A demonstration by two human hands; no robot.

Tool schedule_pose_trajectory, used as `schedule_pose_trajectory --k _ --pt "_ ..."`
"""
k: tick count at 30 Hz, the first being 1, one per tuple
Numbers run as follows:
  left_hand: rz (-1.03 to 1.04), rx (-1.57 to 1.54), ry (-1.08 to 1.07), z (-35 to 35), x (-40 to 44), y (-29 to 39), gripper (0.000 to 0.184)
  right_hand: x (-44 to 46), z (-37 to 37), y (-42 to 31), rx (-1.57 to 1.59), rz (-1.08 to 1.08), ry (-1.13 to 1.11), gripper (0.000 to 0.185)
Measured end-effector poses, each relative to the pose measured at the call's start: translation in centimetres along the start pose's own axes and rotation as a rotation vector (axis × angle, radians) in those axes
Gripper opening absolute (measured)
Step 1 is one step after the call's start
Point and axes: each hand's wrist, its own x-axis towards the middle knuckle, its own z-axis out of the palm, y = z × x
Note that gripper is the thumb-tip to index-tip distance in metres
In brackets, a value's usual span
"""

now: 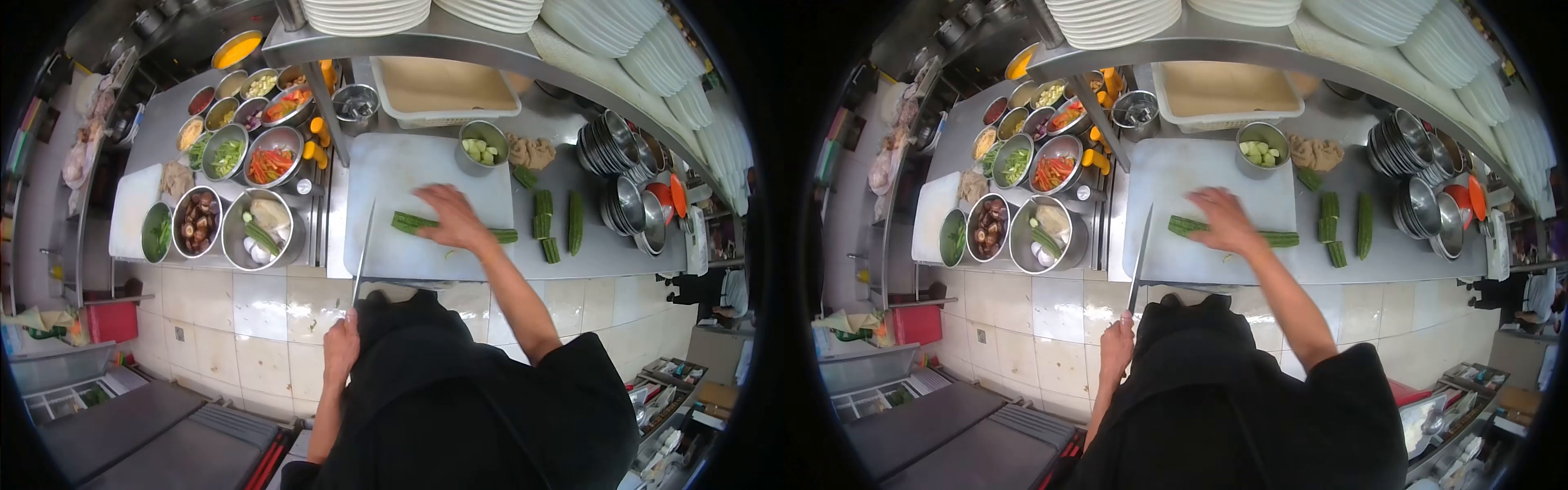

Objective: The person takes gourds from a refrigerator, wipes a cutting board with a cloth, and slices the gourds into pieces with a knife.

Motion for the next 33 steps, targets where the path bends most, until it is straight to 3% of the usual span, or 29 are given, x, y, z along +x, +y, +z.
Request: schedule_pose_trajectory --k 2,5,8,14,21,24,27,29,31,33 --pt "0.01 -0.018 0.018 -0.6 -0.4 0.8 0.066 -4.4 -0.1 2.9 -0.095 0.17 -0.127 0.067" --pt "0.079 -0.017 0.004 -1.1 -0.9 2.6 0.064 -5.9 2.4 4.6 -0.017 0.186 -0.143 0.06" --pt "0.139 0.018 -0.046 -0.8 -1.1 5.2 0.063 -4.7 4.7 3.5 -0.007 0.101 0.037 0.052" --pt "0.144 0.178 -0.02 -0.6 -0.7 7.1 0.066 -2.8 6.0 2.8 0.027 0.114 0.037 0.046" --pt "0.102 0.285 -0.024 -1.1 -1.5 7.0 0.066 -2.9 5.8 2.4 0.03 0.123 0.054 0.046" --pt "0.252 0.296 -0.025 1.0 1.7 6.5 0.067 -3.5 6.1 2.3 0.041 0.103 0.09 0.047" --pt "0.151 0.291 0.014 2.8 4.9 9.6 0.068 -3.3 6.5 2.4 0.043 0.11 0.109 0.049" --pt "0.191 0.233 -0.013 2.9 5.7 9.4 0.069 -3.5 6.4 2.5 0.072 0.151 0.116 0.05" --pt "0.186 0.194 -0.032 2.3 5.7 9.8 0.069 -4.3 5.1 2.1 -0.044 0.128 0.304 0.052" --pt "0.186 0.158 0.004 2.2 5.1 9.4 0.069 -5.7 4.5 3.0 -0.093 0.147 0.297 0.053"
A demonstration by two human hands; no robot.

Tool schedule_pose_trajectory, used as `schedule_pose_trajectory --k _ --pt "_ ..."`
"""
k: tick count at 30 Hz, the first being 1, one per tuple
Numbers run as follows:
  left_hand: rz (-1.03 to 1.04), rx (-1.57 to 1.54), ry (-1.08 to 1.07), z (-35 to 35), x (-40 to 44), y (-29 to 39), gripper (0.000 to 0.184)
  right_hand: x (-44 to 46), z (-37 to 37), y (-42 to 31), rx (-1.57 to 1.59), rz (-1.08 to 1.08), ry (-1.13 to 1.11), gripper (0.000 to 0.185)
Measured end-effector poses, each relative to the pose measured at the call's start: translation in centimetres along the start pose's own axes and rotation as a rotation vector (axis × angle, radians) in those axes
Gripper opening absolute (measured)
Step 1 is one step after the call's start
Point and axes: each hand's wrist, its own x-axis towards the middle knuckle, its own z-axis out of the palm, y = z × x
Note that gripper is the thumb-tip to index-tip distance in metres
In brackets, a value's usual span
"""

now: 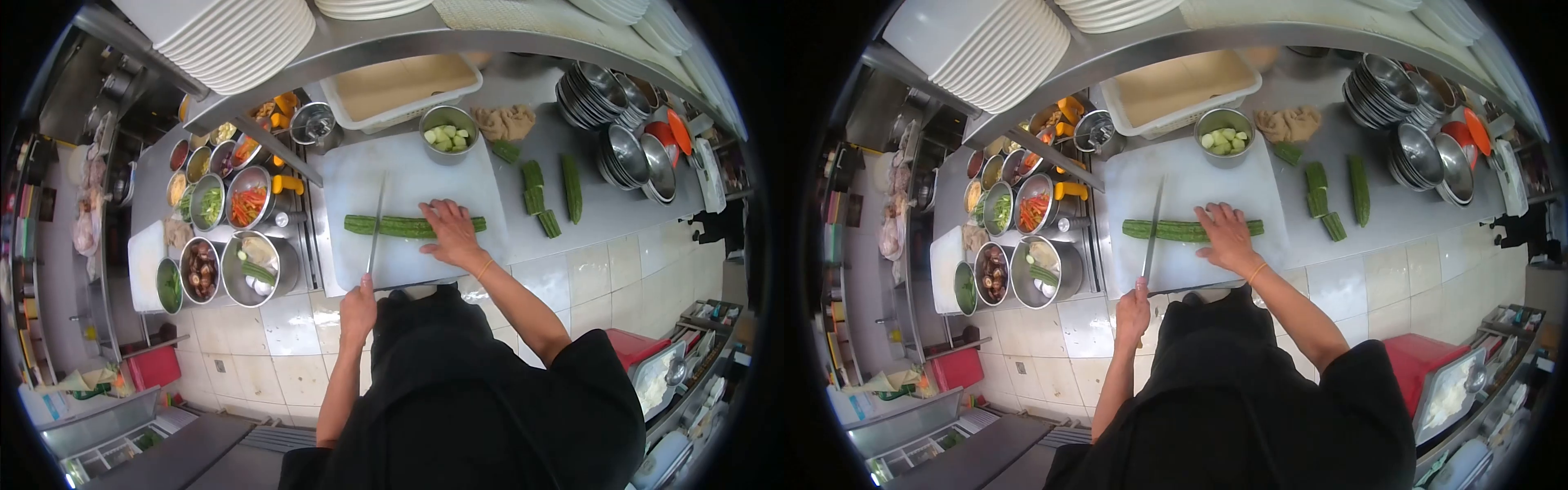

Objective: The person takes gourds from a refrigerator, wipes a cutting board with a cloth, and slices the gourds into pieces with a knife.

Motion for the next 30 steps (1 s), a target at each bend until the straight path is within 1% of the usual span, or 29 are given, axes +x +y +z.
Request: schedule_pose_trajectory --k 2,4,6,9,12,16,18,20,22,24,26,28,30 --pt "-0.016 -0.02 -0.007 0.1 -1.0 0.2 0.07 -1.0 -0.4 1.9 -0.007 0.049 -0.185 0.054" --pt "-0.041 -0.02 -0.048 -0.7 -2.6 1.3 0.07 -1.3 0.1 1.9 0.043 0.065 -0.149 0.049" --pt "-0.023 0.023 -0.062 -0.8 -3.9 1.9 0.07 -0.8 1.1 1.2 0.074 0.073 -0.103 0.046" --pt "-0.009 0.055 -0.058 -0.9 -5.0 2.1 0.069 0.1 1.7 0.5 0.108 0.058 -0.097 0.043" --pt "-0.022 0.111 -0.069 -1.5 -5.3 1.9 0.069 0.4 1.8 0.6 0.123 0.062 -0.119 0.043" --pt "-0.073 0.186 -0.103 -2.7 -6.1 1.6 0.07 0.7 1.8 1.1 0.137 0.002 -0.126 0.043" --pt "-0.035 0.192 -0.113 -2.1 -5.1 1.1 0.07 0.8 1.8 1.1 0.137 0.0 -0.143 0.043" --pt "-0.011 0.2 -0.12 -0.6 -3.7 0.4 0.07 0.5 1.8 1.2 0.138 -0.011 -0.165 0.048" --pt "0.022 0.199 -0.102 1.4 -0.7 1.4 0.071 0.6 1.9 1.2 0.152 -0.006 -0.186 0.052" --pt "0.034 0.151 -0.104 1.7 1.1 2.7 0.071 0.7 1.6 1.5 0.166 0.016 -0.21 0.057" --pt "0.029 0.13 -0.097 1.6 1.2 2.9 0.071 0.0 0.8 1.7 0.146 0.02 -0.076 0.058" --pt "0.02 0.135 -0.071 1.1 0.9 2.6 0.071 -0.2 -0.5 2.1 0.132 0.045 -0.024 0.056" --pt "-0.015 0.099 -0.045 0.7 -0.5 2.5 0.07 -1.4 -1.8 3.0 0.121 0.098 -0.068 0.052"
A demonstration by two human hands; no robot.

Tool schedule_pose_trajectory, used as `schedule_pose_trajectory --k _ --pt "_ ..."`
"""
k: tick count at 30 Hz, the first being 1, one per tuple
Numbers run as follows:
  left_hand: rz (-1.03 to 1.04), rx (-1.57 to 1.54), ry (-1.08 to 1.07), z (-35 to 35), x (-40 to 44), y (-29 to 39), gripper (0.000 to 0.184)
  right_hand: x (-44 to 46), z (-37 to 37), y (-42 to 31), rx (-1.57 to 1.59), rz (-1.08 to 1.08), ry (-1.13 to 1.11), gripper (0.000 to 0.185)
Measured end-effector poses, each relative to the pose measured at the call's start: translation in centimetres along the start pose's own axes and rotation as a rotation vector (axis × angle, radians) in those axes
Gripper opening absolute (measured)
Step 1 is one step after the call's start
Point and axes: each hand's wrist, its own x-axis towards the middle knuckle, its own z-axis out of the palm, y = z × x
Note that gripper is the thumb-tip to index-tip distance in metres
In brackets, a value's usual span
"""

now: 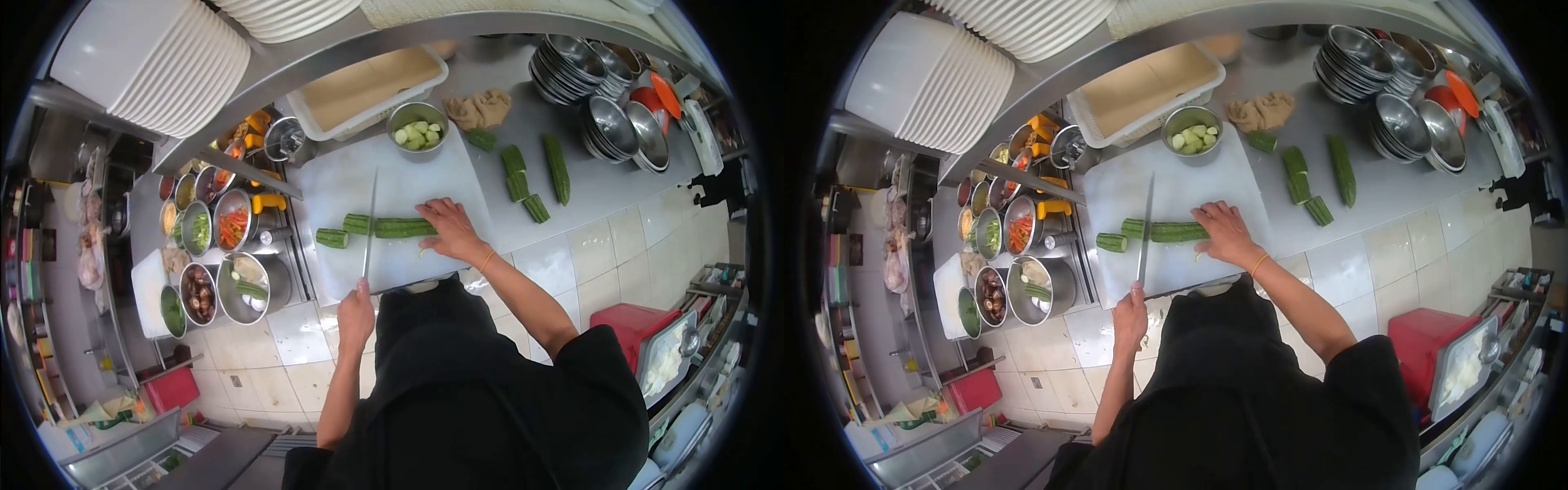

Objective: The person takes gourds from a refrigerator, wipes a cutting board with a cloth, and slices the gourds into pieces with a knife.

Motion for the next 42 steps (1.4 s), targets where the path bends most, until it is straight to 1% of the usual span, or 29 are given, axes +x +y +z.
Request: schedule_pose_trajectory --k 1,3,7,17,22,24,26,30,33,36,37,39,40,41,42 --pt "-0.016 -0.018 0.01 -0.2 -0.8 0.1 0.069 -0.5 0.5 0.6 0.038 0.008 -0.02 0.05" --pt "0.016 -0.036 -0.021 -0.8 -2.8 0.6 0.068 -0.9 1.7 1.6 0.115 0.017 -0.056 0.046" --pt "0.074 0.018 -0.076 -0.1 -5.3 0.5 0.066 -0.7 3.0 0.7 0.143 0.023 -0.022 0.041" --pt "0.02 0.058 -0.124 -1.1 -6.9 -0.1 0.066 -0.6 2.8 0.5 0.175 0.016 0.001 0.036" --pt "0.027 0.102 -0.107 -0.7 -7.4 0.0 0.066 -0.8 3.2 0.7 0.207 0.0 0.026 0.036" --pt "0.035 0.1 -0.108 -0.5 -7.2 0.3 0.066 -0.8 3.6 0.7 0.196 -0.017 0.06 0.036" --pt "0.051 0.076 -0.128 0.2 -6.4 0.1 0.067 -0.7 3.6 0.6 0.181 -0.004 0.034 0.037" --pt "0.083 0.123 -0.123 3.3 -2.5 0.8 0.069 -1.3 3.2 0.2 0.135 -0.021 -0.038 0.04" --pt "0.061 0.101 -0.136 3.2 -1.4 2.1 0.071 -1.9 3.1 0.0 0.181 0.034 0.027 0.043" --pt "0.106 0.058 -0.094 2.8 -2.0 1.7 0.071 -2.2 3.3 0.7 0.252 0.145 0.212 0.044" --pt "0.08 0.01 -0.073 2.7 -2.4 1.4 0.069 -2.1 2.9 1.1 0.229 0.183 0.283 0.043" --pt "0.008 -0.086 -0.02 2.0 -4.0 0.6 0.067 -1.3 2.1 1.4 0.201 0.248 0.409 0.042" --pt "-0.03 -0.132 0.009 1.6 -4.7 -0.2 0.067 -0.5 1.9 0.8 0.236 0.239 0.413 0.042" --pt "0.017 -0.184 0.126 1.6 -5.1 -1.4 0.066 0.5 1.5 0.2 0.271 0.231 0.42 0.041" --pt "-0.042 -0.217 0.156 1.0 -5.4 -2.3 0.067 1.3 1.5 -0.5 0.303 0.224 0.43 0.041"
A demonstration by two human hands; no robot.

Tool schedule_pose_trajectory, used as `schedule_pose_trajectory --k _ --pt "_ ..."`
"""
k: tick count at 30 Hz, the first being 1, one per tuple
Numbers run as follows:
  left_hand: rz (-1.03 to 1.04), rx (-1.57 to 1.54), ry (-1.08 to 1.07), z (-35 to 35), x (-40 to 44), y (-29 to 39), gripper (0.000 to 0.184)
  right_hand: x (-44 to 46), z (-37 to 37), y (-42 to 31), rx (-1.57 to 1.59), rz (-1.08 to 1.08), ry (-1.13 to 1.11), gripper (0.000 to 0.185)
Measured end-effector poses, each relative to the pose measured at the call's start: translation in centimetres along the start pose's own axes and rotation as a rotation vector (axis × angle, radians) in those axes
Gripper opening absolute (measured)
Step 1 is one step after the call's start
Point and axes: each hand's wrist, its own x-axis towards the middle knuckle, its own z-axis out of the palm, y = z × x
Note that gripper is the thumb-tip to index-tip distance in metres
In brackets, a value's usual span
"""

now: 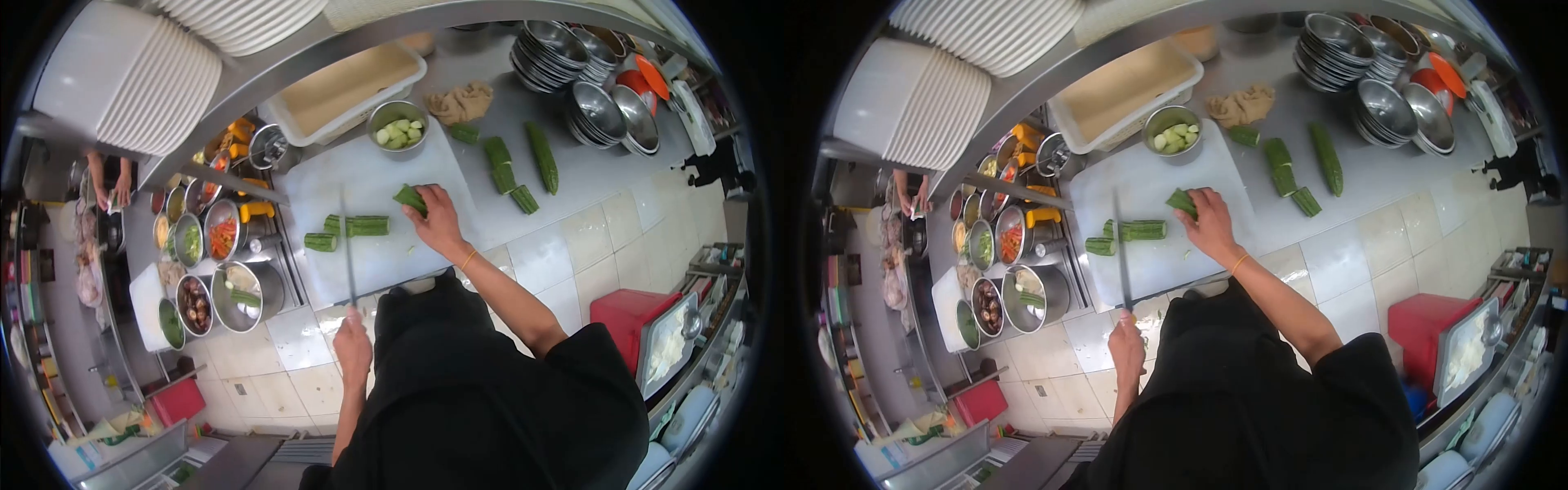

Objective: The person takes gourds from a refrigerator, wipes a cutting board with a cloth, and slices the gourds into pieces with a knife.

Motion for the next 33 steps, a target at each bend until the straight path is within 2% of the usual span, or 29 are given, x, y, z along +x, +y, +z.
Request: schedule_pose_trajectory --k 4,5,7,10,11,14,19,22,23,26,27,31,33 --pt "-0.159 -0.043 0.109 -2.8 0.3 -1.7 0.072 1.1 4.6 -2.9 -0.082 -0.193 -0.217 0.045" --pt "-0.179 -0.003 0.115 -3.1 0.7 -3.2 0.073 1.4 5.7 -3.4 -0.12 -0.182 -0.337 0.056" --pt "-0.236 0.066 0.076 -3.3 1.2 -4.7 0.075 1.5 7.2 -4.3 -0.228 -0.277 -0.405 0.064" --pt "-0.104 0.201 0.036 -2.4 1.4 -4.8 0.075 3.0 7.8 -4.8 -0.268 -0.317 -0.588 0.073" --pt "-0.127 0.219 0.013 -2.1 1.5 -4.4 0.074 3.2 7.5 -4.6 -0.264 -0.303 -0.661 0.076" --pt "-0.085 0.164 -0.029 -1.6 1.5 -2.3 0.074 2.7 6.5 -3.5 -0.239 -0.226 -0.614 0.078" --pt "0.032 0.257 -0.267 1.3 1.8 0.6 0.072 -0.2 0.3 -0.9 -0.178 0.104 -0.314 0.079" --pt "0.311 0.226 -0.291 5.0 2.9 2.7 0.07 -0.6 -2.8 0.8 -0.224 0.283 -0.087 0.078" --pt "0.326 0.235 -0.314 5.9 3.4 4.0 0.07 -0.7 -3.4 1.4 -0.237 0.335 -0.004 0.078" --pt "0.356 0.252 -0.359 8.8 4.8 8.2 0.069 0.1 -4.8 3.2 -0.22 0.386 0.215 0.08" --pt "0.363 0.256 -0.364 9.7 5.2 9.3 0.069 0.7 -5.6 3.2 -0.185 0.433 0.201 0.077" --pt "0.409 0.224 -0.401 13.5 6.6 12.9 0.068 2.6 -6.1 5.1 -0.261 0.397 0.381 0.074" --pt "0.367 0.166 -0.425 15.4 7.1 14.2 0.068 3.5 -6.9 5.1 -0.246 0.412 0.414 0.072"
